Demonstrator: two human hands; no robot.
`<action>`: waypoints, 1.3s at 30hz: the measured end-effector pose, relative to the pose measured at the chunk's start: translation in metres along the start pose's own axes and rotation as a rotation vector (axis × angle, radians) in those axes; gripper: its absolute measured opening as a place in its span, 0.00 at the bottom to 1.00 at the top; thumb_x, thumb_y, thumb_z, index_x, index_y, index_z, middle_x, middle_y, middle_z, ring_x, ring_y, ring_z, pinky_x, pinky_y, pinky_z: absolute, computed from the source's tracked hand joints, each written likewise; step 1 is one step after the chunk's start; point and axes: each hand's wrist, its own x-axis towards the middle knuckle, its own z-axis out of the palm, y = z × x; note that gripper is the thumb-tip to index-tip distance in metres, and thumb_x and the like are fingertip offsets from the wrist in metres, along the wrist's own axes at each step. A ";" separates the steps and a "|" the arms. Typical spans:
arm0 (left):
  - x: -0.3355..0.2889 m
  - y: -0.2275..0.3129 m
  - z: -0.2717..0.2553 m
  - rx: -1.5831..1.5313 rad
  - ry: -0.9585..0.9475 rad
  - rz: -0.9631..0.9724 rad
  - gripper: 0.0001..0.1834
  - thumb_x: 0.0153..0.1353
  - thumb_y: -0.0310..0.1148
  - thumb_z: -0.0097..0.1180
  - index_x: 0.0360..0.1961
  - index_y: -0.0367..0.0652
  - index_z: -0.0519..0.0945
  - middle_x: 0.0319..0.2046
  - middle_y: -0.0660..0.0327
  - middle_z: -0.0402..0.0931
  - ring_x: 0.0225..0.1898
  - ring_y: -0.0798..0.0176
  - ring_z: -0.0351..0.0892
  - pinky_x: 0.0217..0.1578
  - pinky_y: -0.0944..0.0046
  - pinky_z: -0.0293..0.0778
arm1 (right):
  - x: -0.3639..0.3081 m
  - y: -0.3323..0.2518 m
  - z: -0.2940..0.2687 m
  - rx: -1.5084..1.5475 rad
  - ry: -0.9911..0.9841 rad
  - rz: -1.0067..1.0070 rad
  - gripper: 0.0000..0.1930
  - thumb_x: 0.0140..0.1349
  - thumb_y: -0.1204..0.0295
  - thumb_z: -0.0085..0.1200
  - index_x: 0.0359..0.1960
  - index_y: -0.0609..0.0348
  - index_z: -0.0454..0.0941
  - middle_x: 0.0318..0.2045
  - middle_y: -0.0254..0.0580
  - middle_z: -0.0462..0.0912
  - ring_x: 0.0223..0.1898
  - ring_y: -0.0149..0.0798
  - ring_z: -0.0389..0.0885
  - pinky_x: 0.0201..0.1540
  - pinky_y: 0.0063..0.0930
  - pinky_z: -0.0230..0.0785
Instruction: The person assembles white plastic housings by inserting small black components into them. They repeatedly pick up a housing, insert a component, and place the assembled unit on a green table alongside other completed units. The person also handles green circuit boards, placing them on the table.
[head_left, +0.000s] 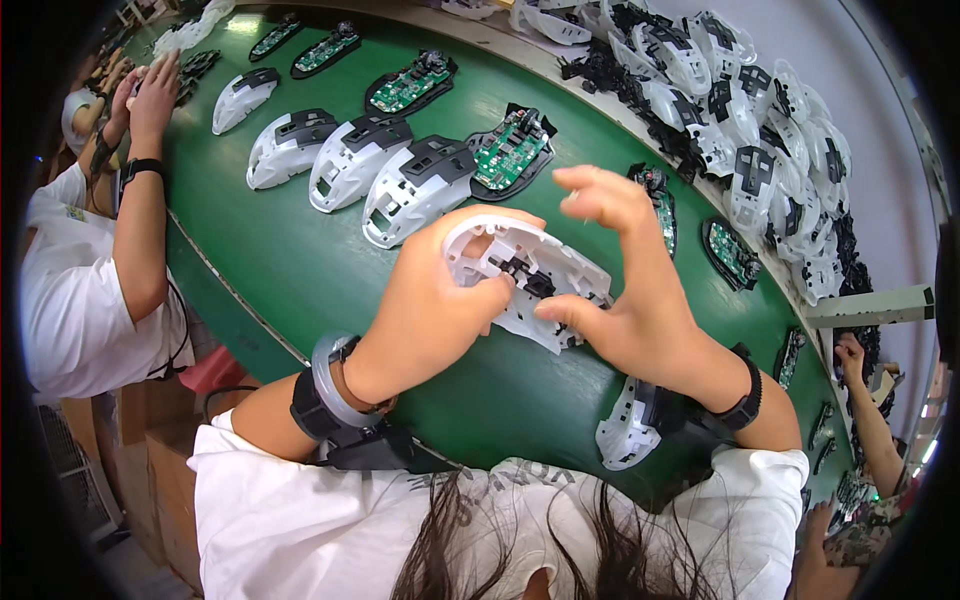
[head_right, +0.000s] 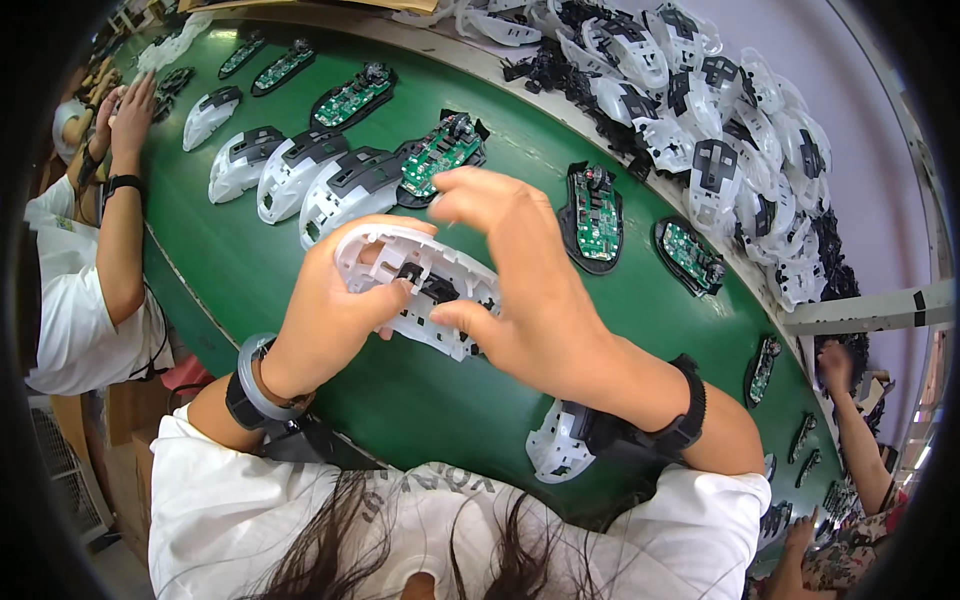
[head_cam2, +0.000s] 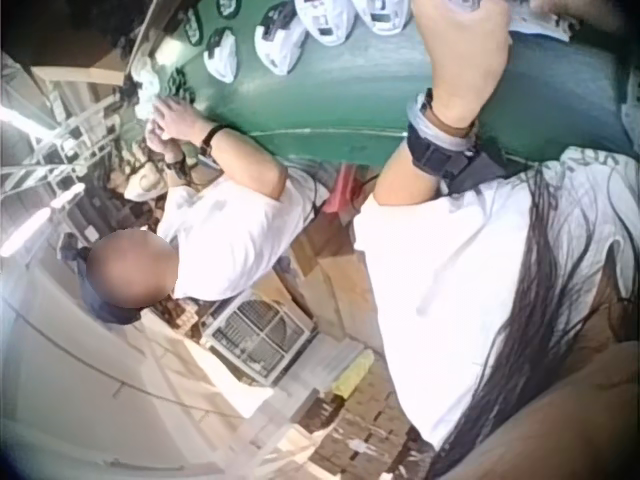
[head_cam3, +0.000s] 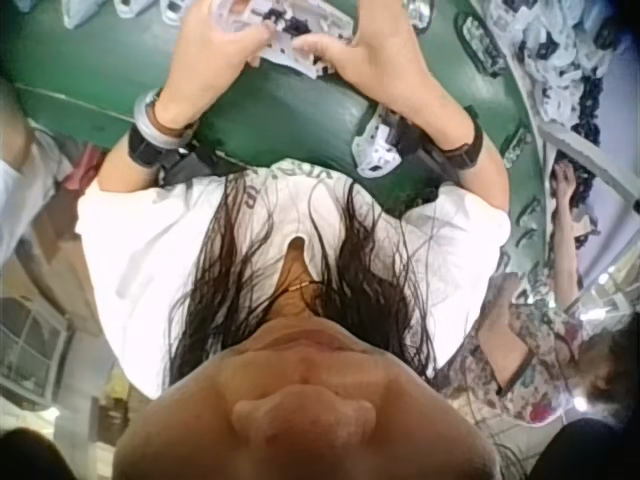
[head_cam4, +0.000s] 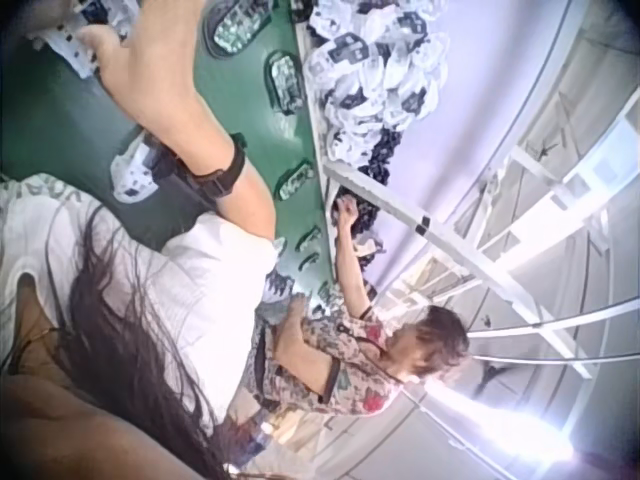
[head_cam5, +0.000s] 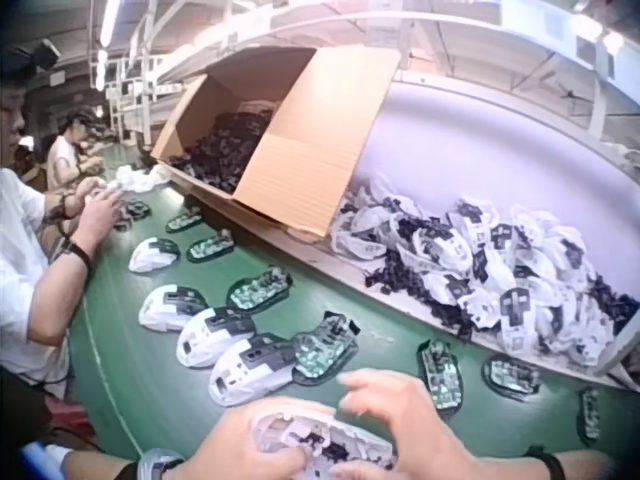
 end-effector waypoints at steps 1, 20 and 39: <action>0.000 -0.002 -0.001 -0.026 0.000 -0.007 0.19 0.51 0.18 0.46 0.47 0.35 0.75 0.35 0.63 0.77 0.25 0.77 0.72 0.23 0.75 0.70 | 0.002 0.005 -0.001 -0.039 -0.050 -0.126 0.27 0.43 0.77 0.65 0.47 0.54 0.68 0.51 0.45 0.72 0.58 0.48 0.65 0.57 0.43 0.58; -0.019 -0.028 0.028 0.886 -0.484 0.791 0.24 0.49 0.25 0.57 0.50 0.45 0.73 0.59 0.53 0.64 0.60 0.46 0.63 0.50 0.52 0.70 | -0.030 0.008 -0.053 -0.607 0.020 -0.022 0.08 0.53 0.75 0.57 0.36 0.57 0.76 0.33 0.42 0.80 0.35 0.46 0.79 0.36 0.36 0.73; -0.004 -0.011 -0.070 1.367 0.041 0.441 0.35 0.42 0.25 0.64 0.57 0.44 0.69 0.59 0.51 0.64 0.61 0.43 0.62 0.61 0.51 0.59 | -0.036 0.144 -0.097 -1.083 -0.233 0.175 0.18 0.54 0.81 0.45 0.49 0.60 0.73 0.45 0.45 0.78 0.36 0.47 0.81 0.36 0.38 0.75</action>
